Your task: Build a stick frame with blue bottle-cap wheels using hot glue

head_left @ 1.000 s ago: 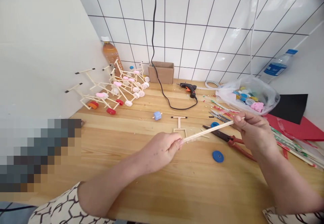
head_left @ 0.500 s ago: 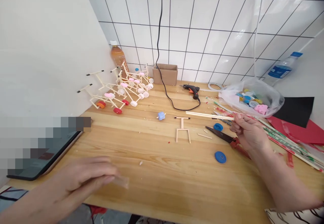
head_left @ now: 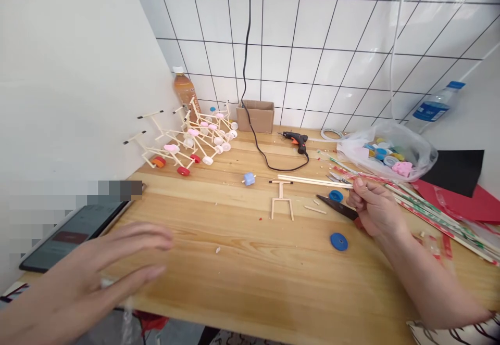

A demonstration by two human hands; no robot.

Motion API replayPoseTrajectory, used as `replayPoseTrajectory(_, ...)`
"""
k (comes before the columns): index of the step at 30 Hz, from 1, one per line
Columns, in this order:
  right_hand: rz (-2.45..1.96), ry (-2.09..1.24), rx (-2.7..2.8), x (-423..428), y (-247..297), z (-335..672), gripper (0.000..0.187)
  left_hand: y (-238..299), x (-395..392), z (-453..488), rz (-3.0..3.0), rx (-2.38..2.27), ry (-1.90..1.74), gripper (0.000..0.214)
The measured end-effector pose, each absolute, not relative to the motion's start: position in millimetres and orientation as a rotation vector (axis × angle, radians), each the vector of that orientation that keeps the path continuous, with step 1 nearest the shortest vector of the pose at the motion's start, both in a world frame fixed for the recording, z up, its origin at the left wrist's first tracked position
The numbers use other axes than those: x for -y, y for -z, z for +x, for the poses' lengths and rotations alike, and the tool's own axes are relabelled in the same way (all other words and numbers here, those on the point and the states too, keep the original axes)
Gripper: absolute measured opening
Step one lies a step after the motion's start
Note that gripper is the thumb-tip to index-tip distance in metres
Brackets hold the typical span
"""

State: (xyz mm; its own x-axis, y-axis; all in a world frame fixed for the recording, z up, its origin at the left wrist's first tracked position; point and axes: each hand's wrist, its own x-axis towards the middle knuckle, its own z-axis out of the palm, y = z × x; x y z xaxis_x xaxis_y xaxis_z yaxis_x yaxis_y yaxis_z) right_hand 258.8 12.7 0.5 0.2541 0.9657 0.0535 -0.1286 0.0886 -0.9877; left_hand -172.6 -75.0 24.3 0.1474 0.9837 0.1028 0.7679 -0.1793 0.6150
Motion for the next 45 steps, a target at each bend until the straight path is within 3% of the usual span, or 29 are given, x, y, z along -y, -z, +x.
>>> replayPoseTrajectory(5, -1.146, -1.061, 0.969, -8.1, -0.2, 250.4, 0.039, -43.6, 38.4, -77.4, 1.723, -1.408, -0.722, 0.020)
replayPoseTrajectory(13, -1.152, -1.031, 1.000, 3.0, -1.7, 235.9, 0.038, -8.9, 4.9, 24.0, 1.064, -0.872, -0.973, 0.031)
replayPoseTrajectory(20, -1.203, -1.032, 1.112, 8.4, 10.4, 232.8, 0.029, 0.2, -7.7, 24.8, 0.734, -0.740, -1.213, 0.023)
replayPoseTrajectory(32, -1.418, -0.817, 1.999, 28.3, 0.1, 215.3, 0.031, 4.3, -19.4, 11.1, 0.840, -0.756, -1.316, 0.010)
replayPoseTrajectory(45, -1.267, -0.925, 2.339, 50.3, 5.6, 185.9, 0.027, -8.1, 0.7, 17.3, 0.724, -0.499, -1.118, 0.011)
